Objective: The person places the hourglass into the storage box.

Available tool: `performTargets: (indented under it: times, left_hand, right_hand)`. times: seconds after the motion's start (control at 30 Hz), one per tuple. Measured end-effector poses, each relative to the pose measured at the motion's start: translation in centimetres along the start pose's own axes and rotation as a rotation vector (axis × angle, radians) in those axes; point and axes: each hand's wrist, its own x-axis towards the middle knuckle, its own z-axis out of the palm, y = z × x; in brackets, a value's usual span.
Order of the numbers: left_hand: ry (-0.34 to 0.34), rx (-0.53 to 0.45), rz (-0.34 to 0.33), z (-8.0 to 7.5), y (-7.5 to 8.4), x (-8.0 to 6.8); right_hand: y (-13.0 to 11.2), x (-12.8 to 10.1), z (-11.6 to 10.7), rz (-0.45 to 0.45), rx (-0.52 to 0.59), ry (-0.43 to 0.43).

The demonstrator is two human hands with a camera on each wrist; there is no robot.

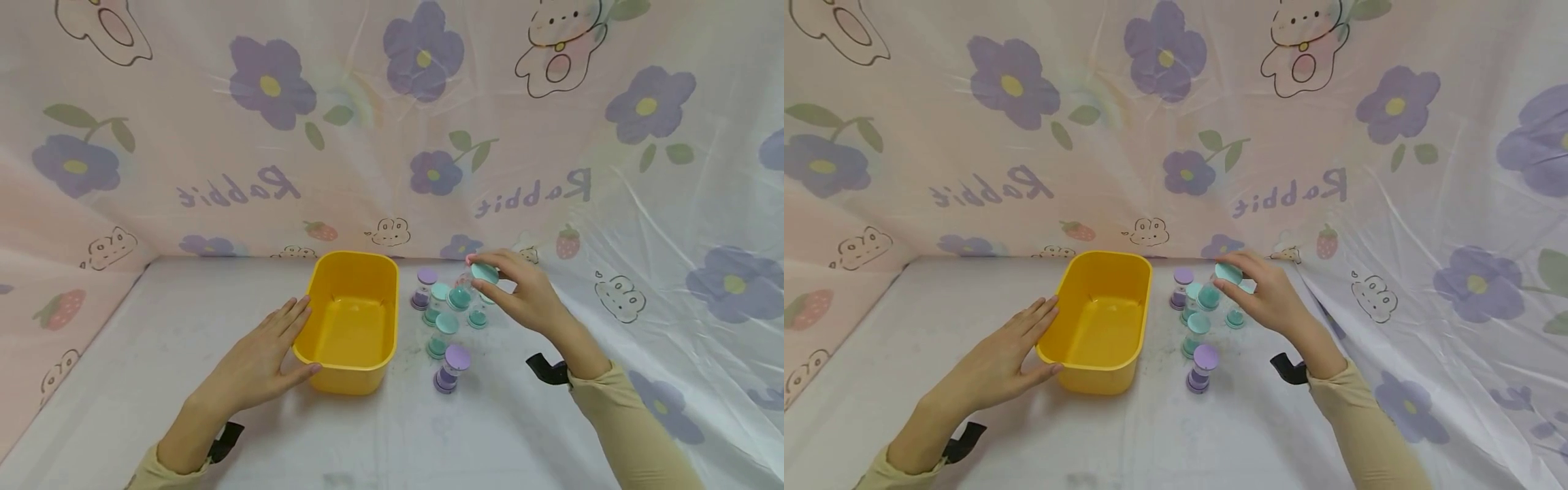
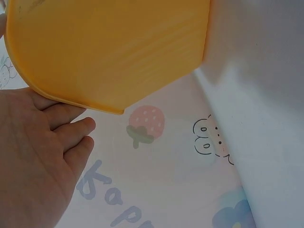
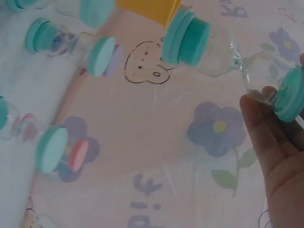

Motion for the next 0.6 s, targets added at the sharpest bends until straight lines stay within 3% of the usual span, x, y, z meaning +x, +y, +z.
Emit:
performTargets:
  times: [0.37,0.6]
  left_hand:
    - [0.018,0.0,0.016,0.1,-0.1,0.0]
    - [0.016,0.002,0.015,0.1,-0.1,0.0]
  right_hand:
    - [-0.7,5.2,1.4,-0.032,0.006,-0.075]
    - [-0.9,8.4,3.7,-0.159,0.052,-0.129]
